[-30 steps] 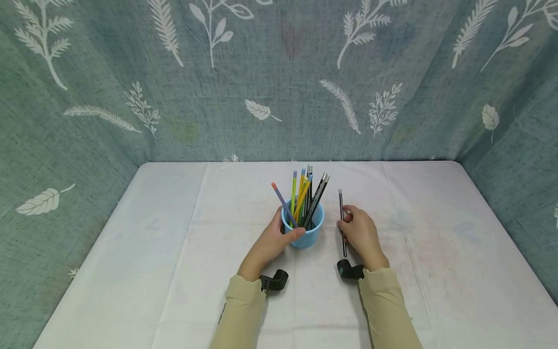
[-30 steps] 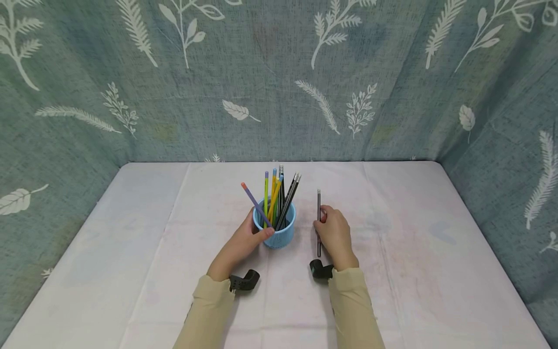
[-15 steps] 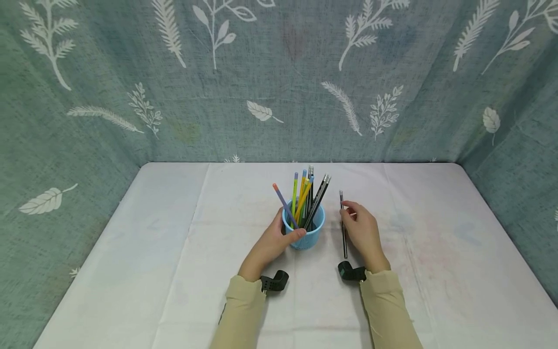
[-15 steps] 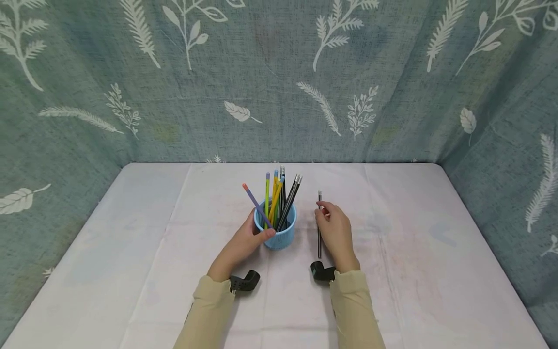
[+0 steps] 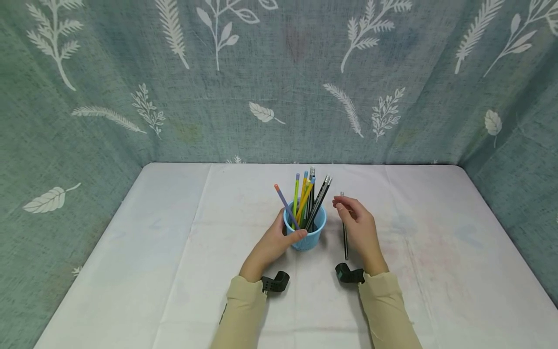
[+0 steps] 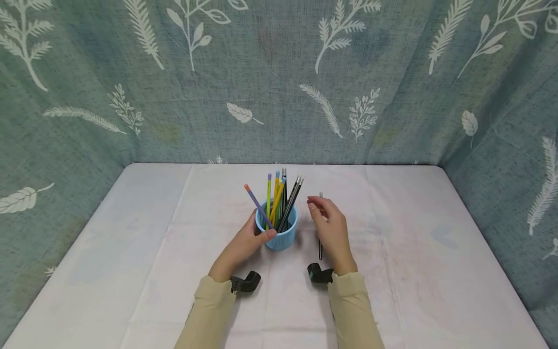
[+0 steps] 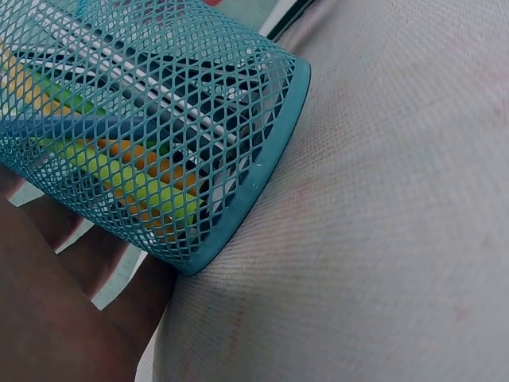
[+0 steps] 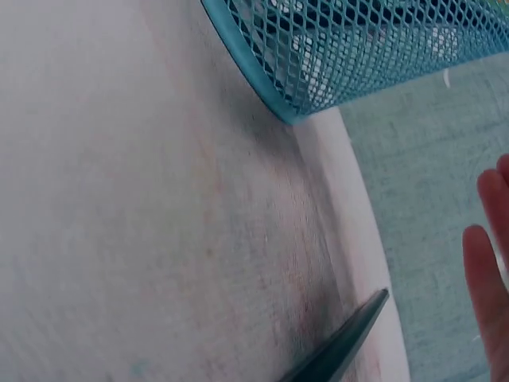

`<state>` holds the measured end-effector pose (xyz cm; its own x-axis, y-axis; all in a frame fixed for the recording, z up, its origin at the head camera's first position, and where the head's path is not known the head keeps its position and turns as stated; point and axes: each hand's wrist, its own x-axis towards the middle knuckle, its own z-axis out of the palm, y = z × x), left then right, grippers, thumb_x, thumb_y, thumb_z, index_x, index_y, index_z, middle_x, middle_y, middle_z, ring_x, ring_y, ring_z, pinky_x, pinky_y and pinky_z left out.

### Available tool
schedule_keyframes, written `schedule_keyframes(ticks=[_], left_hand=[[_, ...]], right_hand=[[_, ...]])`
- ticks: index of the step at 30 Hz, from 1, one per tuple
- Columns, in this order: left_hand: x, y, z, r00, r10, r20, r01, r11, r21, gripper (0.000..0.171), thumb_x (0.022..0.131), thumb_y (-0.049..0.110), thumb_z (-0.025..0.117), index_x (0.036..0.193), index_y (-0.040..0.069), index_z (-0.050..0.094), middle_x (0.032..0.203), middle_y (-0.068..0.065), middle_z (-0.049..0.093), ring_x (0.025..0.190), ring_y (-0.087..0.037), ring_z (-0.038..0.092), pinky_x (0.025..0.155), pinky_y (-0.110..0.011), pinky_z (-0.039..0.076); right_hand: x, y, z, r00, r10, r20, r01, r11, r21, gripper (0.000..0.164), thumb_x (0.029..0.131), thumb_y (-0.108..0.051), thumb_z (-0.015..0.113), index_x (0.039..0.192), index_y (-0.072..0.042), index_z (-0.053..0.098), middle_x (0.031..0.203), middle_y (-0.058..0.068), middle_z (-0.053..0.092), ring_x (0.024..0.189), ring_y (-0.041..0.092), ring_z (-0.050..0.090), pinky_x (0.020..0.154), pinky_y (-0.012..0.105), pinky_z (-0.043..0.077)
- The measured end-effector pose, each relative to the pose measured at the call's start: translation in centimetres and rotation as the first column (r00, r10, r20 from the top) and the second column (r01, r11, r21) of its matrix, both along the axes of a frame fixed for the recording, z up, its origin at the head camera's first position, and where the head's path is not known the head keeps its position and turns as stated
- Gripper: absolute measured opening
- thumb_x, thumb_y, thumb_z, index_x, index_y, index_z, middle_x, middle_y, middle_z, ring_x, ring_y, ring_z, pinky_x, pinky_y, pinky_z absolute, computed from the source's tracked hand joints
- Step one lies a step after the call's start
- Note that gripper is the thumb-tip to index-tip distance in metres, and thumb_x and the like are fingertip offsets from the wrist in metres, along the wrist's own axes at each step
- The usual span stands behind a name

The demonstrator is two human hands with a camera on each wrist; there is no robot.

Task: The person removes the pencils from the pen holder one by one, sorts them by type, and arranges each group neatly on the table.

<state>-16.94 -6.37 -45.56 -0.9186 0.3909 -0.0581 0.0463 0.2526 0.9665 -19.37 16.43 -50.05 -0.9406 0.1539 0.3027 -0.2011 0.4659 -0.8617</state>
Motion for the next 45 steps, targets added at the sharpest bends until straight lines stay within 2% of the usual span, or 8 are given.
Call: schedule_keyframes(ticks=[4, 8, 11, 15, 23, 26, 33, 45], left_hand=[[-0.1, 0.1, -0.4, 1.000, 0.013, -0.017, -0.013, 1.000, -0.003, 0.067, 0.081, 0.036, 0.063, 0.135, 0.031, 0.025, 0.134, 0.001, 0.038, 0.124, -0.014, 0.033, 0.101, -0.040, 0.025], [0.3, 0.0, 0.6, 1.000, 0.000, -0.013, 0.000, 1.000, -0.008, 0.066, 0.082, 0.033, 0.062, 0.137, 0.028, 0.024, 0.135, -0.001, 0.037, 0.124, -0.015, 0.032, 0.101, -0.040, 0.025], [0.7, 0.1, 1.8, 1.000, -0.014, 0.006, 0.014, 1.000, 0.002, 0.067, 0.084, 0.029, 0.061, 0.138, 0.023, 0.023, 0.136, -0.004, 0.036, 0.125, -0.017, 0.032, 0.102, -0.040, 0.024], [1.1, 0.1, 2.7, 1.000, -0.018, 0.021, 0.019, 1.000, -0.005, 0.067, 0.085, 0.029, 0.059, 0.140, 0.021, 0.021, 0.137, -0.005, 0.035, 0.124, -0.018, 0.032, 0.102, -0.042, 0.024], [1.1, 0.0, 2.7, 0.999, -0.037, 0.003, 0.037, 0.999, 0.001, 0.068, 0.086, 0.029, 0.058, 0.141, 0.020, 0.019, 0.139, -0.005, 0.031, 0.125, -0.019, 0.031, 0.102, -0.041, 0.024], [1.1, -0.1, 2.6, 0.999, -0.045, 0.005, 0.045, 0.999, 0.002, 0.070, 0.085, 0.031, 0.058, 0.141, 0.021, 0.017, 0.140, -0.005, 0.030, 0.126, -0.019, 0.030, 0.101, -0.042, 0.024], [1.1, -0.1, 2.5, 0.999, -0.047, 0.005, 0.047, 0.999, 0.016, 0.070, 0.085, 0.034, 0.058, 0.141, 0.022, 0.017, 0.139, -0.005, 0.031, 0.125, -0.019, 0.031, 0.101, -0.042, 0.026], [1.1, -0.2, 2.3, 0.998, -0.058, -0.020, 0.058, 0.998, 0.014, 0.067, 0.088, 0.032, 0.055, 0.142, 0.020, 0.017, 0.139, -0.007, 0.032, 0.126, -0.019, 0.031, 0.101, -0.041, 0.026]], right_hand=[[-0.2, -0.4, -0.3, 0.994, 0.105, -0.032, -0.107, 0.994, -0.035, 0.034, 0.090, -0.044, 0.046, 0.121, -0.033, 0.052, 0.114, -0.014, 0.055, 0.105, 0.005, 0.051, 0.085, 0.033, 0.044], [1.6, -1.7, 3.7, 0.969, 0.247, 0.010, -0.245, 0.964, -0.103, 0.040, 0.093, -0.033, 0.047, 0.130, -0.018, 0.046, 0.123, -0.001, 0.051, 0.114, 0.015, 0.047, 0.092, 0.037, 0.038], [2.8, -2.5, 6.0, 0.946, 0.314, 0.079, -0.302, 0.943, -0.139, 0.045, 0.093, -0.026, 0.048, 0.134, -0.011, 0.039, 0.129, 0.007, 0.046, 0.117, 0.021, 0.044, 0.095, 0.041, 0.035], [3.0, -2.8, 5.9, 0.929, 0.333, 0.163, -0.312, 0.940, -0.140, 0.054, 0.090, -0.034, 0.052, 0.138, -0.018, 0.033, 0.134, 0.004, 0.041, 0.118, 0.024, 0.043, 0.094, 0.042, 0.036], [3.3, -3.3, 6.0, 0.882, 0.383, 0.273, -0.367, 0.924, -0.109, 0.071, 0.085, -0.043, 0.056, 0.142, -0.020, 0.022, 0.144, 0.005, 0.023, 0.122, 0.034, 0.036, 0.094, 0.051, 0.032], [3.4, -3.5, 5.8, 0.869, 0.416, 0.268, -0.401, 0.909, -0.111, 0.072, 0.086, -0.039, 0.056, 0.143, -0.022, 0.017, 0.146, 0.004, 0.018, 0.122, 0.036, 0.035, 0.094, 0.054, 0.030], [3.2, -3.9, 5.5, 0.867, 0.442, 0.232, -0.423, 0.897, -0.127, 0.073, 0.084, -0.031, 0.062, 0.141, -0.035, 0.016, 0.145, -0.004, 0.019, 0.125, 0.031, 0.032, 0.096, 0.056, 0.025], [3.4, -3.8, 5.6, 0.835, 0.466, 0.293, -0.451, 0.884, -0.120, 0.089, 0.077, -0.041, 0.067, 0.143, -0.032, 0.008, 0.147, 0.000, 0.009, 0.127, 0.038, 0.024, 0.095, 0.059, 0.024]])
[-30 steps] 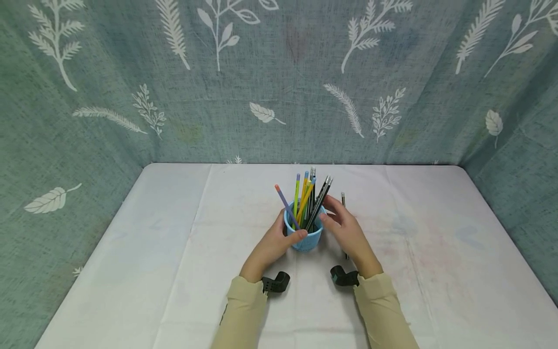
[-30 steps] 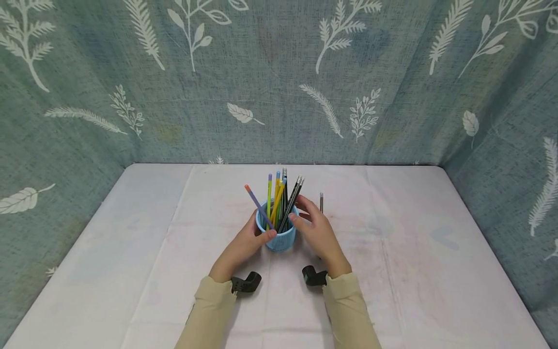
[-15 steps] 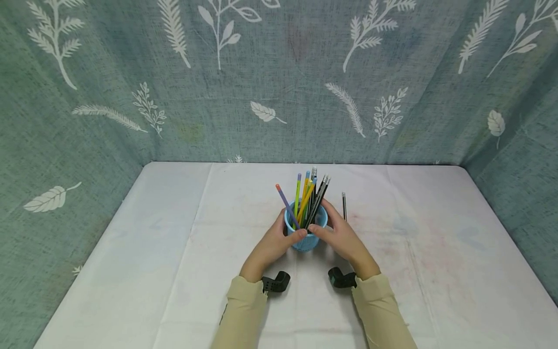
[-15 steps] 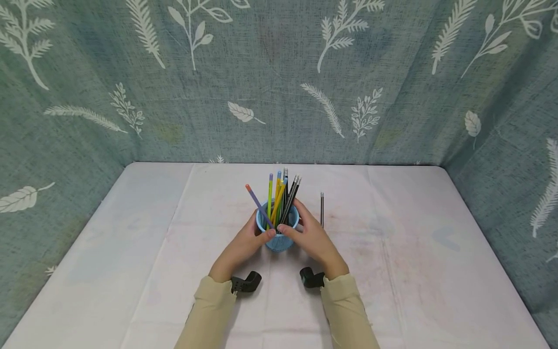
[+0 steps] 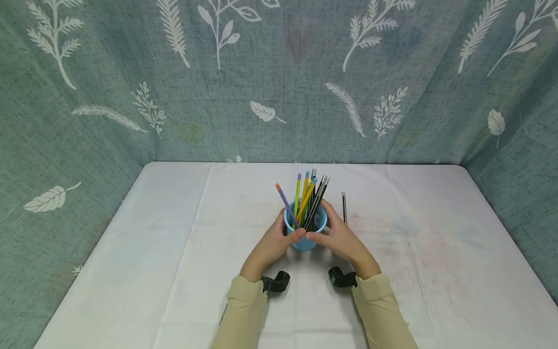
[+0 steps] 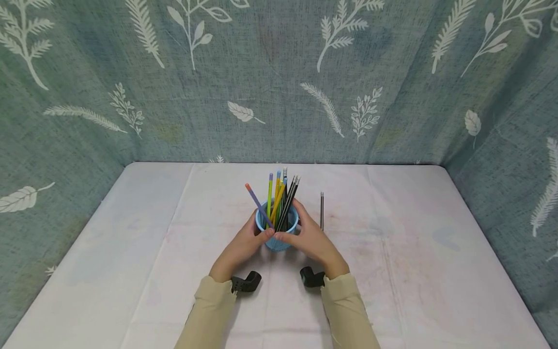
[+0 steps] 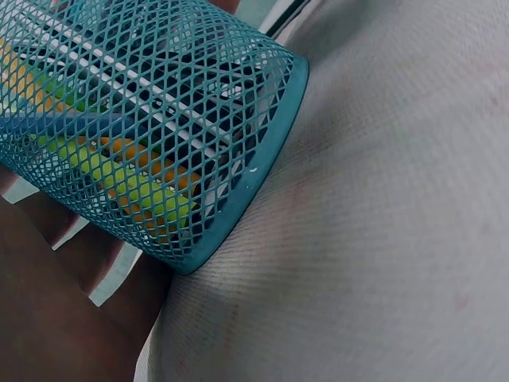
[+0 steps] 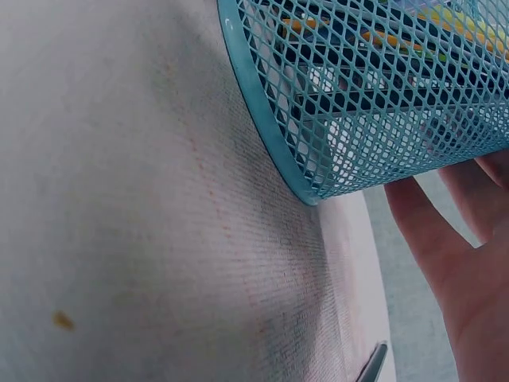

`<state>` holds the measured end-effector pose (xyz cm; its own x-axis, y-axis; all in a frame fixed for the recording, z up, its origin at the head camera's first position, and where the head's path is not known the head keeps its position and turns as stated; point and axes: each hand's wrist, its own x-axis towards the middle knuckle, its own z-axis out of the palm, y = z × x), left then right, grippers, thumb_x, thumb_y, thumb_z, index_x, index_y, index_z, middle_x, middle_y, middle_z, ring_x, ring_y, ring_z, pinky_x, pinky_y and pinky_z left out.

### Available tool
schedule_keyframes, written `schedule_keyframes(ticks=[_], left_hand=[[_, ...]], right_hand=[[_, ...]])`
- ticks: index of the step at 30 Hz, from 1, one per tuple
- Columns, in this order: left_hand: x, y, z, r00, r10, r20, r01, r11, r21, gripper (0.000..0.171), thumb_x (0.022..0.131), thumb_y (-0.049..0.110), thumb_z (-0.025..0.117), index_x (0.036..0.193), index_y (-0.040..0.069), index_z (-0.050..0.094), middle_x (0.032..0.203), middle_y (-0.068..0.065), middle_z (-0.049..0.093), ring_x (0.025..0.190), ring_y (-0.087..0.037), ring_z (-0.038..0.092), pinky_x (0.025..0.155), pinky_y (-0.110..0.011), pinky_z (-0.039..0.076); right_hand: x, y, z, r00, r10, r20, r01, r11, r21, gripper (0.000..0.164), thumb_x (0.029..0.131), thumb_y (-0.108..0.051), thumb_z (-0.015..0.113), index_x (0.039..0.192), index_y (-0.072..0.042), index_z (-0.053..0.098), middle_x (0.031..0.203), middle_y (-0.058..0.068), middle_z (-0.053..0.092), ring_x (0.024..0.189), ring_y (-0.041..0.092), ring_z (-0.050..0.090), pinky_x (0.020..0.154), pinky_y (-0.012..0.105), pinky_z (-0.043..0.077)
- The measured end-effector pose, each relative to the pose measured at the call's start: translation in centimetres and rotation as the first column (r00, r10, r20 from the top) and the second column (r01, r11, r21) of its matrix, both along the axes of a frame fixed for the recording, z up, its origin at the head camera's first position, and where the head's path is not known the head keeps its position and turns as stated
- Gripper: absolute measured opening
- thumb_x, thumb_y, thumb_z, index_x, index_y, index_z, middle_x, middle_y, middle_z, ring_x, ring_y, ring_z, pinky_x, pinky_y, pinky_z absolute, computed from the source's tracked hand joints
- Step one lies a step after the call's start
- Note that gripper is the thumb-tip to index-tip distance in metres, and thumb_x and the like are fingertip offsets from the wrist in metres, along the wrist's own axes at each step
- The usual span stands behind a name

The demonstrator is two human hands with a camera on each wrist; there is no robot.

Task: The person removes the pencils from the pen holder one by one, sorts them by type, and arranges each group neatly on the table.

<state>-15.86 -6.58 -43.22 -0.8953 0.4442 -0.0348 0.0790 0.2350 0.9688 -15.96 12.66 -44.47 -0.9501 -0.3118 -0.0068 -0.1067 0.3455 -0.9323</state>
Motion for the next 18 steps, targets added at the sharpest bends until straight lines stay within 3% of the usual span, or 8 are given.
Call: schedule_keyframes(ticks=[4, 8, 14, 18], left_hand=[[-0.1, -0.2, -0.1, 1.000, -0.009, -0.017, 0.009, 1.000, 0.029, 0.065, 0.088, 0.037, 0.054, 0.141, 0.019, 0.021, 0.137, -0.007, 0.035, 0.124, -0.020, 0.034, 0.100, -0.040, 0.028], [-0.6, -0.3, -1.0, 0.999, -0.006, -0.040, 0.009, 0.997, 0.081, 0.057, 0.091, 0.031, 0.051, 0.140, 0.020, 0.025, 0.135, -0.006, 0.039, 0.122, -0.020, 0.038, 0.099, -0.040, 0.029], [-1.4, -0.2, -2.8, 0.998, 0.041, -0.041, -0.037, 0.996, 0.085, 0.051, 0.090, 0.036, 0.050, 0.137, 0.029, 0.031, 0.133, 0.002, 0.041, 0.120, -0.014, 0.039, 0.099, -0.039, 0.030], [-1.5, 0.0, -2.9, 0.996, 0.089, -0.030, -0.086, 0.994, 0.065, 0.048, 0.089, 0.040, 0.051, 0.134, 0.029, 0.036, 0.130, 0.002, 0.045, 0.119, -0.015, 0.041, 0.098, -0.041, 0.030]], right_hand=[[0.0, -0.1, 0.1, 1.000, 0.020, 0.020, -0.020, 1.000, -0.018, 0.093, 0.076, -0.038, 0.069, 0.143, -0.029, 0.006, 0.148, 0.003, 0.007, 0.128, 0.039, 0.021, 0.095, 0.060, 0.022], [0.0, -0.1, 0.0, 0.999, 0.036, 0.020, -0.035, 0.998, -0.056, 0.090, 0.077, -0.030, 0.069, 0.143, -0.030, 0.006, 0.147, 0.002, 0.009, 0.129, 0.035, 0.020, 0.096, 0.059, 0.021], [-0.2, -0.1, -0.3, 1.000, 0.020, 0.020, -0.019, 0.998, -0.059, 0.088, 0.080, -0.025, 0.067, 0.142, -0.030, 0.006, 0.147, 0.002, 0.010, 0.129, 0.032, 0.022, 0.096, 0.057, 0.024], [-0.3, -0.1, -0.5, 0.999, 0.025, 0.031, -0.023, 0.998, -0.065, 0.087, 0.081, -0.024, 0.066, 0.143, -0.029, 0.005, 0.147, 0.004, 0.009, 0.129, 0.032, 0.022, 0.096, 0.057, 0.025]])
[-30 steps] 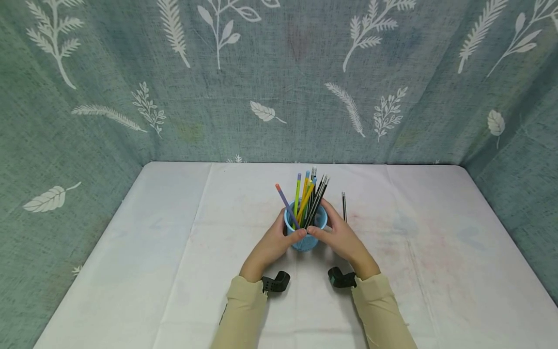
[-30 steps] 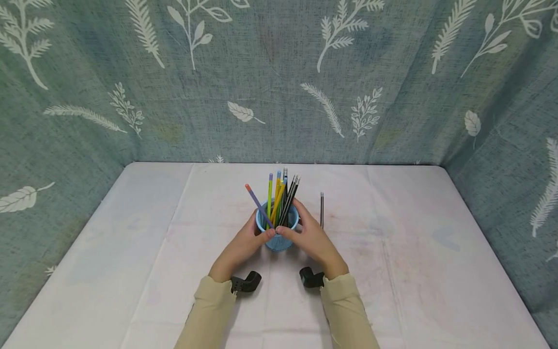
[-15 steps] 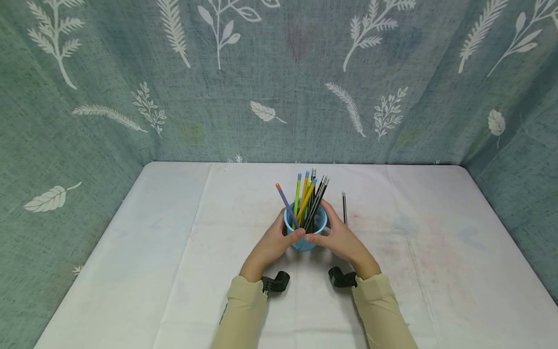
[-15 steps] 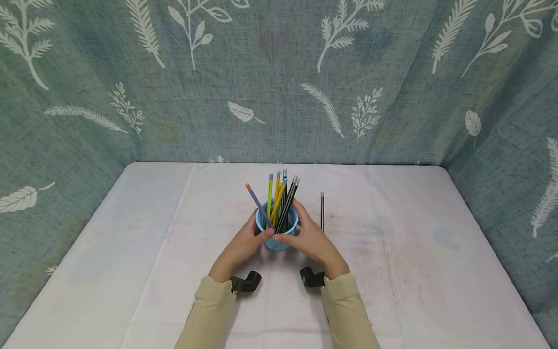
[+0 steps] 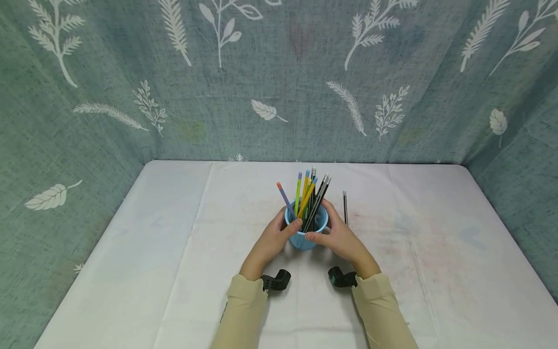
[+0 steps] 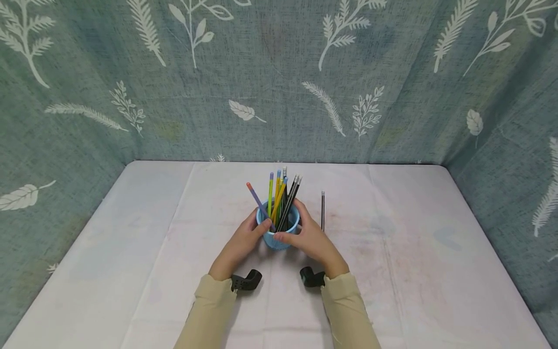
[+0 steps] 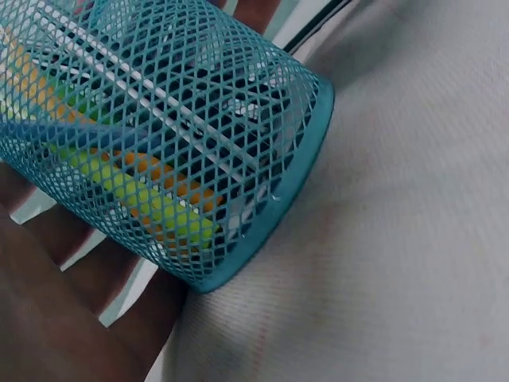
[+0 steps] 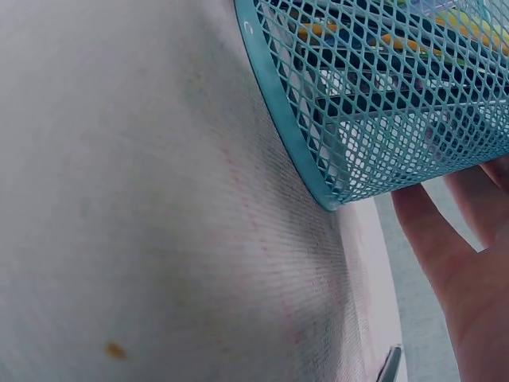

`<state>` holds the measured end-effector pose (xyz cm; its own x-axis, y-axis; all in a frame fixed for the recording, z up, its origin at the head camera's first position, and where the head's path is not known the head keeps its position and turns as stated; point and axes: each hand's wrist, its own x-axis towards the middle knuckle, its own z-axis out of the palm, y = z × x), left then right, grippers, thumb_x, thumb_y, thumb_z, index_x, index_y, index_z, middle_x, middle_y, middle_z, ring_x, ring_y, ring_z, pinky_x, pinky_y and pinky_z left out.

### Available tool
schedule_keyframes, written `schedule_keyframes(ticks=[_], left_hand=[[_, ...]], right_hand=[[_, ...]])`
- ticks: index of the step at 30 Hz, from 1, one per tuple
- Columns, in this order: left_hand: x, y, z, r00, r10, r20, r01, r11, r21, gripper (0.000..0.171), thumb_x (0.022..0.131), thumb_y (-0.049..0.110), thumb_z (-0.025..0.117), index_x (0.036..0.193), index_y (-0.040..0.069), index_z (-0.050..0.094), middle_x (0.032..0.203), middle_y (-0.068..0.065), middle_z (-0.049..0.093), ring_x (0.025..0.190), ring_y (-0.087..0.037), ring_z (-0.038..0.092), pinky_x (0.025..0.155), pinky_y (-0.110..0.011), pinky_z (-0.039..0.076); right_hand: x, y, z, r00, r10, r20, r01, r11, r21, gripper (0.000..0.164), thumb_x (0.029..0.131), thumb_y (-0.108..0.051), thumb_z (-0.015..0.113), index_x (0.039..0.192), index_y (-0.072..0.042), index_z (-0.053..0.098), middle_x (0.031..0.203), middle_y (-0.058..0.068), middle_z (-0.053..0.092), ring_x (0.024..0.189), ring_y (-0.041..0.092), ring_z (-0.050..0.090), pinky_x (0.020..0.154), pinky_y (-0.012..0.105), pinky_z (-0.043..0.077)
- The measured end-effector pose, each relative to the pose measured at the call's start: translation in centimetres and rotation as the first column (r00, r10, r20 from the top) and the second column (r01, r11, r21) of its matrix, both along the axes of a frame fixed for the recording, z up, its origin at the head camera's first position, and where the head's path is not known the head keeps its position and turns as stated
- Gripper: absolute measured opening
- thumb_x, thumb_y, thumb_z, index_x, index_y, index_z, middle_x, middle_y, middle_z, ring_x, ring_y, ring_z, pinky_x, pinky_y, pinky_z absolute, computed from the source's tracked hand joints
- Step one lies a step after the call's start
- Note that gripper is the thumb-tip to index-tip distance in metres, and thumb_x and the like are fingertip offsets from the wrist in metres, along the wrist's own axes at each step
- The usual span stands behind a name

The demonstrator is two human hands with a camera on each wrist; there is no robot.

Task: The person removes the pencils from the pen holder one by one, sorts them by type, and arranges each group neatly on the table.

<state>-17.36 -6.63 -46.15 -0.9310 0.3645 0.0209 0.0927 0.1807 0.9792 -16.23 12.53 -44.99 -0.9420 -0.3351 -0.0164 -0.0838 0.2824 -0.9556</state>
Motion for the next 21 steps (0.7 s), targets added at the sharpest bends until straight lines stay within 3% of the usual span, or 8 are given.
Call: schedule_keyframes(ticks=[5, 9, 15, 21], left_hand=[[0.0, 0.4, 0.6, 0.993, 0.117, -0.008, -0.117, 0.993, -0.021, 0.046, 0.087, 0.046, 0.051, 0.129, 0.031, 0.043, 0.126, 0.005, 0.048, 0.116, -0.012, 0.043, 0.096, -0.041, 0.033], [-0.1, 0.7, 1.2, 0.975, 0.220, -0.032, -0.220, 0.975, 0.000, 0.044, 0.086, 0.044, 0.053, 0.127, 0.027, 0.047, 0.120, 0.007, 0.052, 0.111, -0.010, 0.047, 0.093, -0.039, 0.037], [0.1, 0.6, 1.7, 0.954, 0.283, -0.096, -0.281, 0.959, 0.039, 0.044, 0.086, 0.041, 0.055, 0.126, 0.024, 0.048, 0.113, 0.004, 0.054, 0.104, -0.012, 0.051, 0.087, -0.039, 0.042], [0.4, 0.6, 2.2, 0.912, 0.350, -0.215, -0.356, 0.934, 0.011, 0.032, 0.088, 0.035, 0.055, 0.119, 0.027, 0.053, 0.112, 0.007, 0.055, 0.099, -0.009, 0.054, 0.079, -0.033, 0.046]], right_hand=[[0.0, 0.0, 0.1, 1.000, 0.009, -0.005, -0.009, 0.999, -0.033, 0.086, 0.081, -0.019, 0.065, 0.143, -0.026, 0.006, 0.147, 0.002, 0.011, 0.128, 0.031, 0.025, 0.097, 0.057, 0.023], [0.7, -0.3, 1.6, 1.000, 0.019, 0.003, -0.018, 0.998, -0.053, 0.086, 0.081, -0.020, 0.065, 0.143, -0.020, 0.006, 0.147, 0.005, 0.010, 0.128, 0.034, 0.024, 0.097, 0.057, 0.022], [1.2, -0.6, 2.6, 1.000, 0.024, 0.005, -0.024, 0.998, -0.057, 0.085, 0.082, -0.023, 0.064, 0.143, -0.018, 0.006, 0.145, 0.009, 0.015, 0.128, 0.034, 0.024, 0.098, 0.057, 0.021], [1.0, -0.9, 2.6, 0.999, 0.024, 0.027, -0.023, 0.998, -0.058, 0.082, 0.083, -0.017, 0.061, 0.143, -0.020, 0.005, 0.145, 0.009, 0.017, 0.128, 0.032, 0.025, 0.099, 0.055, 0.021]])
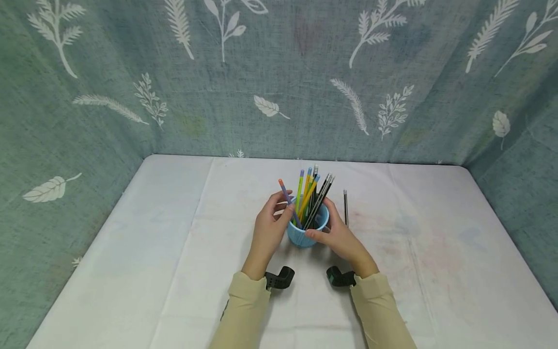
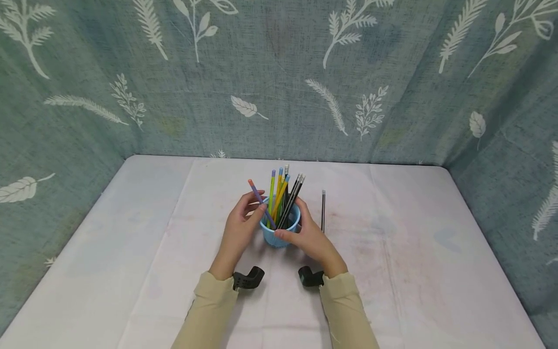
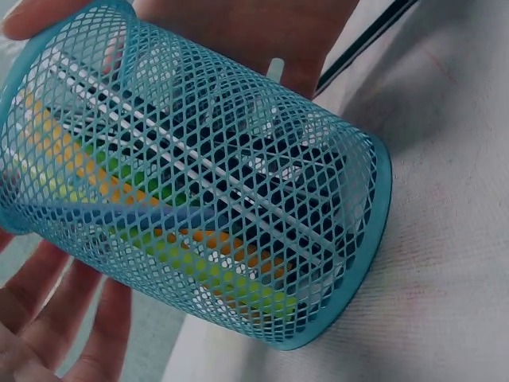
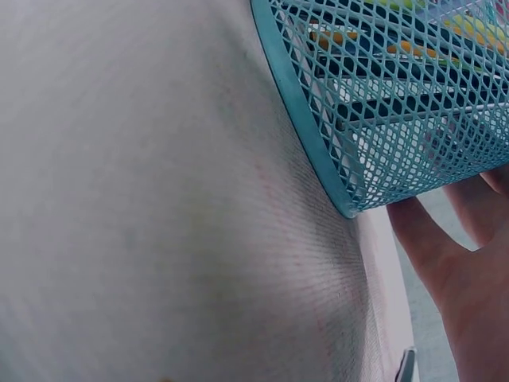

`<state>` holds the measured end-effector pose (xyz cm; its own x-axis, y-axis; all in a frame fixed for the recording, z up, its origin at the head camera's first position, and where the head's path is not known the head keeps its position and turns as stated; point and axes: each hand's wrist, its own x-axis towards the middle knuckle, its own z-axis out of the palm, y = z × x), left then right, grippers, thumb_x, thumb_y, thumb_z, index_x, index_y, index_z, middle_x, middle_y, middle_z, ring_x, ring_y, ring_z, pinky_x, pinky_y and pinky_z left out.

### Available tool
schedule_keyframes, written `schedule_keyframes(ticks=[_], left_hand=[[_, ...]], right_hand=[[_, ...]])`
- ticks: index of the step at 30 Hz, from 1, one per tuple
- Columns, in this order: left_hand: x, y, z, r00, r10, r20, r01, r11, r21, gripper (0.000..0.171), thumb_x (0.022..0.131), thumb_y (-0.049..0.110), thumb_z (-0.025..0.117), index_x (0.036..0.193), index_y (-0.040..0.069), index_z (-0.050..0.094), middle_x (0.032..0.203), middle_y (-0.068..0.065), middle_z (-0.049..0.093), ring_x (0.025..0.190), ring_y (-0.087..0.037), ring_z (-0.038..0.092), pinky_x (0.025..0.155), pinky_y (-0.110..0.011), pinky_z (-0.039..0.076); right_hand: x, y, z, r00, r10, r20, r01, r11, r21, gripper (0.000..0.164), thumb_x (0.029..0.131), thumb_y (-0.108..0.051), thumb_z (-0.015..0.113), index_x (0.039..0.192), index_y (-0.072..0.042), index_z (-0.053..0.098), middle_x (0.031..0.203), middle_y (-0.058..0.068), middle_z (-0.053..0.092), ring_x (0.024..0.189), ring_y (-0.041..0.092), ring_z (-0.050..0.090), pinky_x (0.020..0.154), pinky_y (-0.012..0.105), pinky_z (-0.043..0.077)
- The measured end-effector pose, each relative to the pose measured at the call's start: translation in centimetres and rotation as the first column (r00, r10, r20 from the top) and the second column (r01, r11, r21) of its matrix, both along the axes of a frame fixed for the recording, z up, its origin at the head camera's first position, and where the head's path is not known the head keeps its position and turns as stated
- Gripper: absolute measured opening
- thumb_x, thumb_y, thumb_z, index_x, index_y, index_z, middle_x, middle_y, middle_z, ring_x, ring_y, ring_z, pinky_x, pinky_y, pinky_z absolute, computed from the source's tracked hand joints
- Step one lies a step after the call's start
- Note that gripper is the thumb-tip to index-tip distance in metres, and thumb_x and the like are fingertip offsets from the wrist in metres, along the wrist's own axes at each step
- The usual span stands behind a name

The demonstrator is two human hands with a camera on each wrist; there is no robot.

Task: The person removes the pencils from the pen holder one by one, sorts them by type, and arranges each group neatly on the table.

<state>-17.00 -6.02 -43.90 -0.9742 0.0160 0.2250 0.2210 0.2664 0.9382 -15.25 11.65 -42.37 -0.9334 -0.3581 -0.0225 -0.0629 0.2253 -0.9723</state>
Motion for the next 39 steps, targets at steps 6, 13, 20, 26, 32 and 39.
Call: schedule_keyframes(ticks=[6, 13, 20, 26, 32, 39], left_hand=[[0.1, 0.1, 0.5, 0.999, 0.014, -0.039, -0.016, 0.999, -0.049, 0.021, 0.089, 0.031, 0.054, 0.106, 0.021, 0.061, 0.107, 0.011, 0.054, 0.096, -0.006, 0.054, 0.077, -0.028, 0.047], [0.1, 0.0, 0.6, 0.999, -0.044, -0.021, 0.043, 0.998, -0.050, 0.021, 0.089, 0.033, 0.053, 0.101, 0.020, 0.064, 0.112, 0.009, 0.053, 0.102, -0.008, 0.050, 0.077, -0.031, 0.047], [0.3, -0.5, 0.9, 0.999, -0.038, -0.032, 0.036, 0.998, -0.060, 0.021, 0.091, 0.033, 0.051, 0.101, 0.020, 0.065, 0.116, 0.004, 0.053, 0.108, -0.006, 0.047, 0.081, -0.033, 0.046], [0.4, -1.4, 1.9, 0.999, 0.005, -0.038, -0.004, 1.000, 0.015, 0.027, 0.090, 0.036, 0.051, 0.101, 0.017, 0.066, 0.110, 0.010, 0.055, 0.106, -0.007, 0.048, 0.083, -0.036, 0.044], [1.0, -1.8, 3.6, 1.000, -0.027, -0.003, 0.027, 0.992, 0.120, 0.023, 0.092, 0.027, 0.050, 0.105, 0.013, 0.062, 0.101, 0.000, 0.062, 0.097, -0.013, 0.056, 0.084, -0.033, 0.045], [2.0, -1.9, 5.6, 0.998, -0.006, -0.063, 0.020, 0.971, 0.238, 0.023, 0.095, 0.016, 0.045, 0.109, 0.004, 0.058, 0.095, -0.015, 0.062, 0.087, -0.026, 0.060, 0.076, -0.040, 0.049]], right_hand=[[0.0, 0.1, 0.0, 1.000, 0.008, 0.005, -0.008, 1.000, -0.011, 0.084, 0.083, -0.020, 0.062, 0.143, -0.020, 0.004, 0.145, 0.010, 0.017, 0.129, 0.032, 0.024, 0.098, 0.055, 0.021], [0.0, 0.2, -0.2, 1.000, 0.010, 0.001, -0.010, 1.000, -0.011, 0.084, 0.083, -0.018, 0.061, 0.143, -0.021, 0.003, 0.144, 0.011, 0.018, 0.129, 0.032, 0.024, 0.099, 0.055, 0.021], [0.0, 0.0, -0.2, 1.000, 0.024, 0.006, -0.024, 1.000, -0.011, 0.084, 0.083, -0.023, 0.063, 0.143, -0.023, 0.004, 0.144, 0.009, 0.019, 0.129, 0.030, 0.025, 0.099, 0.053, 0.022], [0.0, 0.0, 0.0, 1.000, 0.007, 0.011, -0.007, 1.000, 0.005, 0.085, 0.081, -0.025, 0.064, 0.143, -0.022, 0.005, 0.144, 0.007, 0.019, 0.128, 0.030, 0.027, 0.099, 0.053, 0.022], [0.0, 0.0, 0.0, 1.000, 0.001, 0.008, -0.001, 1.000, 0.003, 0.085, 0.081, -0.027, 0.065, 0.143, -0.022, 0.006, 0.144, 0.007, 0.019, 0.128, 0.030, 0.025, 0.100, 0.054, 0.020], [0.1, 0.0, 0.0, 1.000, -0.006, 0.003, 0.006, 1.000, 0.020, 0.083, 0.082, -0.024, 0.064, 0.142, -0.023, 0.007, 0.145, 0.007, 0.018, 0.128, 0.031, 0.025, 0.100, 0.054, 0.019]])
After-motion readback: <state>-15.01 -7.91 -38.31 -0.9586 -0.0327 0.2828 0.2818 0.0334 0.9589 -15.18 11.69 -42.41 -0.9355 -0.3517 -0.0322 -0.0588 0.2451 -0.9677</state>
